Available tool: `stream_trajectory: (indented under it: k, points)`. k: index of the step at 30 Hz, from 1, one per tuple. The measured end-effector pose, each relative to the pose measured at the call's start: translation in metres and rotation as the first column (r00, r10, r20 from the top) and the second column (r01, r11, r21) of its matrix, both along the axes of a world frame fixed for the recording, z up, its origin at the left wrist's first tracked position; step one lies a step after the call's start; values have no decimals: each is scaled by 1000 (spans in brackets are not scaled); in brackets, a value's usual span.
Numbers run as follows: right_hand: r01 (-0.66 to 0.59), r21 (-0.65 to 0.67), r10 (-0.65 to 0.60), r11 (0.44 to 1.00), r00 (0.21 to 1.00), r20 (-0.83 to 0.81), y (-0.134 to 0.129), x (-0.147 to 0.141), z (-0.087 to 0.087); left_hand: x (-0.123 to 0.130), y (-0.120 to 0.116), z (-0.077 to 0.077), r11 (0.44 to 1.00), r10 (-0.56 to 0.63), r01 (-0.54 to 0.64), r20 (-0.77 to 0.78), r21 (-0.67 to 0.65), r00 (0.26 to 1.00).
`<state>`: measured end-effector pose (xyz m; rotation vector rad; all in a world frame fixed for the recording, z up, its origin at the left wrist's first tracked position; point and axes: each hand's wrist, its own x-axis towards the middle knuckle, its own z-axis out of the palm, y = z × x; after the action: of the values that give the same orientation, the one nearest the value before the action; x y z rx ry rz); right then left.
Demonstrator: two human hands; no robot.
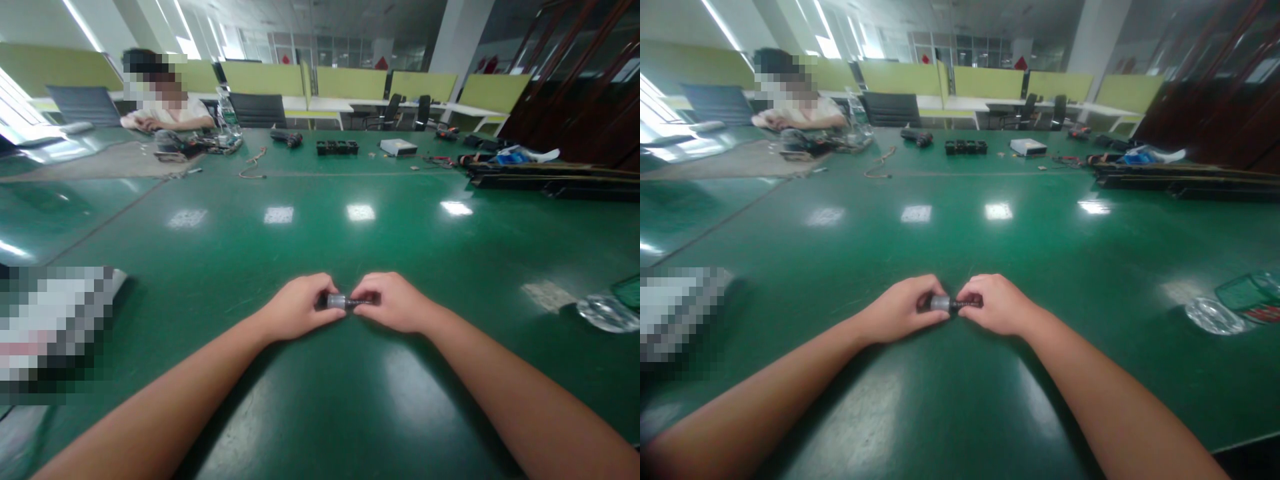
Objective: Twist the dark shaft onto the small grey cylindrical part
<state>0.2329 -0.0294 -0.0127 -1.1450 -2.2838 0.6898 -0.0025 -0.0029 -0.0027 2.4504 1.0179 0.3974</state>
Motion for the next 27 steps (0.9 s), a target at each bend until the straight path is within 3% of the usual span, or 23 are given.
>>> stream_trajectory:
  k: [27]
  points:
    - [19,17,-20,1000,995,93,-2,5,4,-1,0,-1,1000,0,0,-16,-12,1000]
